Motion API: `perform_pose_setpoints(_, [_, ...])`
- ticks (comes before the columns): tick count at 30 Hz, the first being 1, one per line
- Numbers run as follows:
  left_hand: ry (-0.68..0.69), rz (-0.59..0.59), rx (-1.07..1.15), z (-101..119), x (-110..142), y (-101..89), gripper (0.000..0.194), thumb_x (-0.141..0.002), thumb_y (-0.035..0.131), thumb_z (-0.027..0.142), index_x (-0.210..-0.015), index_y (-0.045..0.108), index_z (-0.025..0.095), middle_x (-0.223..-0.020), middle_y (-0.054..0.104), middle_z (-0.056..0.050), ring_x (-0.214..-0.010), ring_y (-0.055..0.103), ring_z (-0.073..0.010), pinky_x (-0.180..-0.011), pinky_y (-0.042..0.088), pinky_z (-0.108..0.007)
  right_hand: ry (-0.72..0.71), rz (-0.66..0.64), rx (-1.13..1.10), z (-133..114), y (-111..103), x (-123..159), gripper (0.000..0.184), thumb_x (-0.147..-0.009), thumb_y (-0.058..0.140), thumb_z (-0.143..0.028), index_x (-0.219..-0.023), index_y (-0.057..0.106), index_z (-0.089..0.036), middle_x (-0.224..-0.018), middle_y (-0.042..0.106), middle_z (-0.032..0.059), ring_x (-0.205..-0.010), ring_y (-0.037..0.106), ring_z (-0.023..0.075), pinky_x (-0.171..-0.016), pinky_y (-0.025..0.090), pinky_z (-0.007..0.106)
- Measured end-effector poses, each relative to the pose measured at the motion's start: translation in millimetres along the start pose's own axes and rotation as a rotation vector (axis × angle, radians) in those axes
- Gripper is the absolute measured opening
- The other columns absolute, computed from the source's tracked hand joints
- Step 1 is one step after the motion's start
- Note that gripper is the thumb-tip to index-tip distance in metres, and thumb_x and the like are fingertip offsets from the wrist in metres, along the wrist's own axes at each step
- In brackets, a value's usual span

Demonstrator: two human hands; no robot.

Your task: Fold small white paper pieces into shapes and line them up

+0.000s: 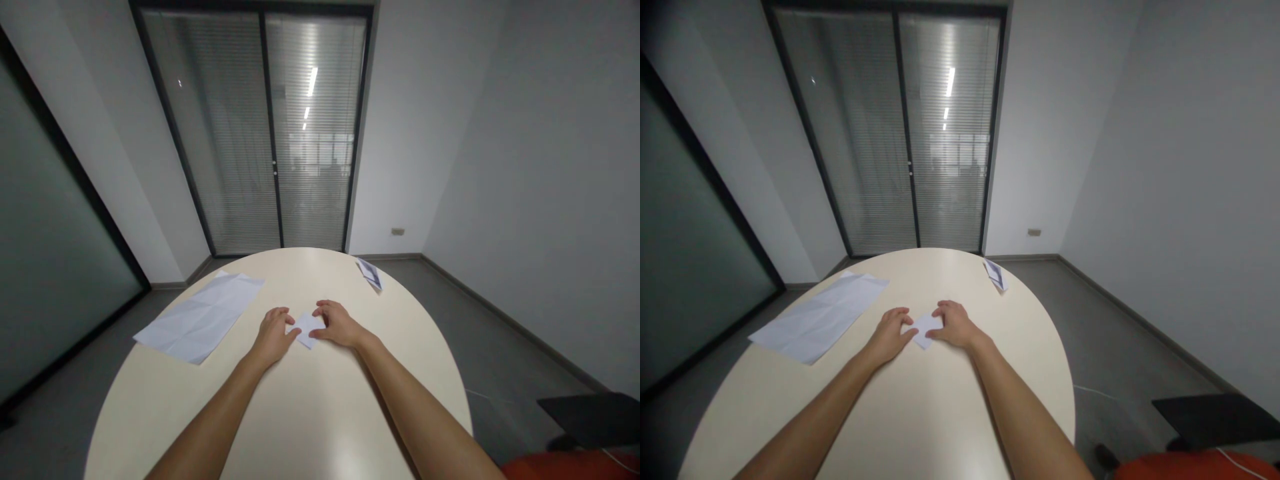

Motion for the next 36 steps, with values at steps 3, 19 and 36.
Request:
perform_pose_setpoints(3, [-0.004, -0.002, 0.031, -2, 0, 0.9, 0.015, -0.08, 0.077, 0.022, -0.089, 0.067, 0.017, -0.124, 0.064, -0.014, -0.124, 0.056, -0.0294, -0.109, 0.042, -0.047, 0.016, 0.007, -0.024, 5, 3, -3, 0.055, -0.063, 0.09, -0.043, -0.108, 0.073, -0.016, -0.141, 0.056, 0.0204, -0.13, 0.053, 0.0334, -0.11, 0.036, 0.045])
perform_pose_setpoints(19, [0.052, 0.015, 0.024, 6, 0, 2.0, 0.013, -0.082, 0.074, 0.022, -0.093, 0.067, 0.02, -0.113, 0.069, -0.01, -0.115, 0.06, -0.0285, -0.105, 0.043, -0.048, 0.122, 0.058, 0.042, 10, -1, -3, 0.046, -0.063, 0.089, -0.046, -0.097, 0.074, -0.019, -0.115, 0.067, 0.0116, -0.118, 0.056, 0.0303, -0.104, 0.04, 0.041])
perform_pose_setpoints(36, [0.007, 0.053, 0.12, 5, -1, -3.0, 0.027, -0.077, 0.073, 0.014, -0.103, 0.065, 0.02, -0.097, 0.069, -0.004, -0.1, 0.062, -0.0241, -0.095, 0.049, -0.042, 0.176, 0.035, -0.112, 13, 3, -4, 0.04, -0.066, 0.086, -0.038, -0.099, 0.071, -0.022, -0.089, 0.071, 0.0006, -0.082, 0.064, 0.0193, -0.091, 0.044, 0.041])
Point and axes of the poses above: each hand's wrist, its own x-axis away from the middle knuckle, its own y-axis out of the palm, z = x × y, the point moved 10 cm from there along -x, towards the middle knuckle
